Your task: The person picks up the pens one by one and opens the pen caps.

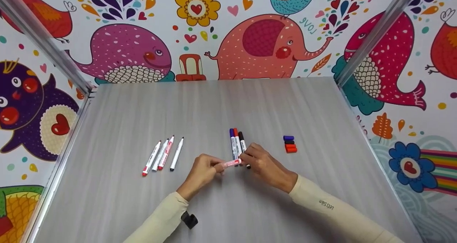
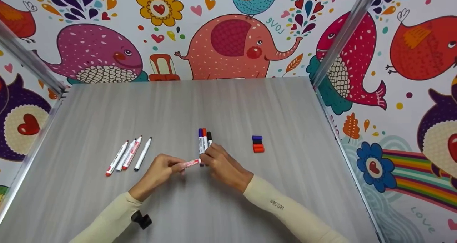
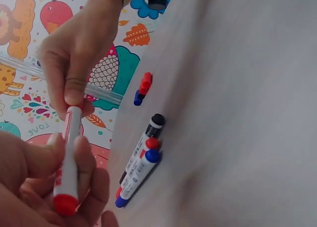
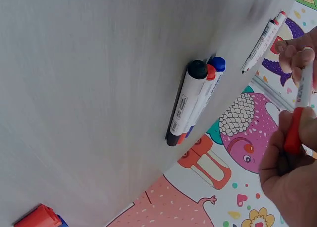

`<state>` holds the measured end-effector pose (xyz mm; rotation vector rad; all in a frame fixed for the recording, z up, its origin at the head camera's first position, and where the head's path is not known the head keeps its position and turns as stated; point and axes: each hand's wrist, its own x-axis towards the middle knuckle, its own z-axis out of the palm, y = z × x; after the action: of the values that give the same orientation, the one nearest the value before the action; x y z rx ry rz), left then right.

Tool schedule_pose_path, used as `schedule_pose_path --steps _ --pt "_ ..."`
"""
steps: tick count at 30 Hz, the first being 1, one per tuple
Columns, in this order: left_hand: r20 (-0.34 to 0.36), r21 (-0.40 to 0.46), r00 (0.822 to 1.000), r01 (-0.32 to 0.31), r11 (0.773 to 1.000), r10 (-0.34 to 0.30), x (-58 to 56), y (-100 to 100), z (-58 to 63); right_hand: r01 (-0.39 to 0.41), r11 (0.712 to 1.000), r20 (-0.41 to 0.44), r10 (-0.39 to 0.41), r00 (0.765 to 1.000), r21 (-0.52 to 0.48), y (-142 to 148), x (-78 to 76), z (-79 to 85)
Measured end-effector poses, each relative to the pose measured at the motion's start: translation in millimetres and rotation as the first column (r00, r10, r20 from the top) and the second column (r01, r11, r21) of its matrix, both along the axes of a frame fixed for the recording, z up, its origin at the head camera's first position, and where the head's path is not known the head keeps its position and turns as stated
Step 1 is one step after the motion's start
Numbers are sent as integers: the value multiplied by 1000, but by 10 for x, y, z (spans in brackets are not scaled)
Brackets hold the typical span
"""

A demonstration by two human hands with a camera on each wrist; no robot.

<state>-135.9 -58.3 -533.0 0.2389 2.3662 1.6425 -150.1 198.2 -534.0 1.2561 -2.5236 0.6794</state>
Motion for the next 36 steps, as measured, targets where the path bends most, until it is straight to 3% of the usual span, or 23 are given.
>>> schedule_pose_path --steps 4,7,10,15,20,22,25,30,36 --pt "56 62 996 59 996 -63 -41 -88 54 -31 999 -67 30 997 -13 25 -34 3" --pt "136 113 988 57 992 -73 -26 -198 89 -37 997 -105 29 994 -69 149 -102 16" --pt "192 150 981 12 989 -41 7 -333 110 11 988 -127 -31 991 -154 354 -206 62" --pt "195 170 980 -65 983 31 16 -497 92 135 955 -88 -164 983 -264 613 -316 83" --pt "210 172 970 -159 972 121 64 -564 29 166 942 -49 -188 981 -293 782 -359 -27" --pt "172 149 969 -204 968 177 84 -577 0 174 940 -55 -198 979 -293 848 -371 -71" --pt "53 60 959 -282 958 279 100 -598 -54 192 935 -49 -216 975 -297 942 -385 -133" --pt "-135 -92 907 -413 906 400 112 -666 -125 240 931 10 -247 969 -275 1072 -374 -241" --pt "-321 -154 841 -500 852 435 121 -759 -198 309 924 52 -305 951 -225 1217 -320 -362"
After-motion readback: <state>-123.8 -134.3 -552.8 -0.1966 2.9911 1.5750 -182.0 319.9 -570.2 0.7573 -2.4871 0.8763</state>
